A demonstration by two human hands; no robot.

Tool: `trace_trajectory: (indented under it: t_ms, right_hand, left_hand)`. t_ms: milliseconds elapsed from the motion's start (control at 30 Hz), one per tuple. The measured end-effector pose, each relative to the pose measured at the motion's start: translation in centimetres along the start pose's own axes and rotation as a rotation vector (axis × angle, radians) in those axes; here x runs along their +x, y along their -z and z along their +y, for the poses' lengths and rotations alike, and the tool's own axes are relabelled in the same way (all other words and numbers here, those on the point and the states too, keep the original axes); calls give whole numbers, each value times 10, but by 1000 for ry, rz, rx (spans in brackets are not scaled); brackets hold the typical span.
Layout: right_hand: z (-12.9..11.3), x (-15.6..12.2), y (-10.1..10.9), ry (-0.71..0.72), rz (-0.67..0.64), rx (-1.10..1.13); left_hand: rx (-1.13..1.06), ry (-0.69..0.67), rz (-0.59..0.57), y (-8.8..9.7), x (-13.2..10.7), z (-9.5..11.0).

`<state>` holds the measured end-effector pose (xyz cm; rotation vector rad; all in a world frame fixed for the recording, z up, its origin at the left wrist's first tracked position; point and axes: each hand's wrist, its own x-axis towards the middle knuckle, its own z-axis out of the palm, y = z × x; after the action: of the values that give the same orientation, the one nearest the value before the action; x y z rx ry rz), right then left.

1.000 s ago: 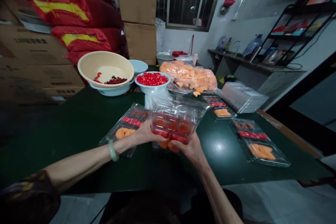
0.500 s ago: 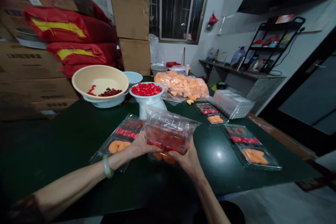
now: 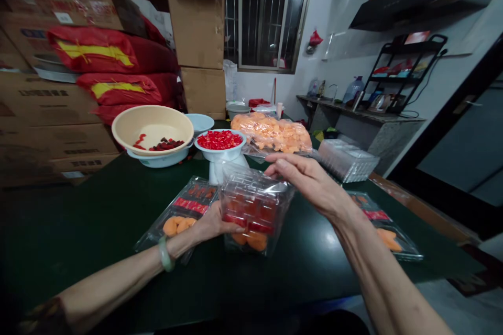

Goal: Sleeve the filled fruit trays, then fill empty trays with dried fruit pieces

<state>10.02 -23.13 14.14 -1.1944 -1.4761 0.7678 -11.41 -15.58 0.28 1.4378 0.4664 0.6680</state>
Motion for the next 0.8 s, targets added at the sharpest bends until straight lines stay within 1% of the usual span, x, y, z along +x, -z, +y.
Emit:
trace_trajectory:
  t_ms: [33, 100, 167, 267, 400, 567, 667, 800]
  right_hand:
    - [-2, 3, 2, -46, -53, 47]
    - [-4, 7, 6, -111, -118, 95]
    - [-5, 12, 9, -155, -174, 55]
    - [-12, 20, 12, -186, -250, -81]
    - [-25, 25, 17, -87, -305, -348]
    - [-38, 27, 20, -38, -500, -626]
    - [-44, 29, 16, 36, -528, -766]
    - [-50, 32, 5, 53, -584, -867]
  left_hand:
    - [-5, -3, 2, 0, 0, 1]
    - [-13, -6, 7, -1, -1, 3]
    - [-4, -20, 4, -1, -1, 4]
    - [4, -39, -20, -1, -1, 4]
    - [-3, -33, -48, 0, 0, 2]
    - [35, -52, -43, 0, 0, 4]
    - [73, -41, -26, -1, -1, 7]
    - [109, -93, -30, -2, -3, 8]
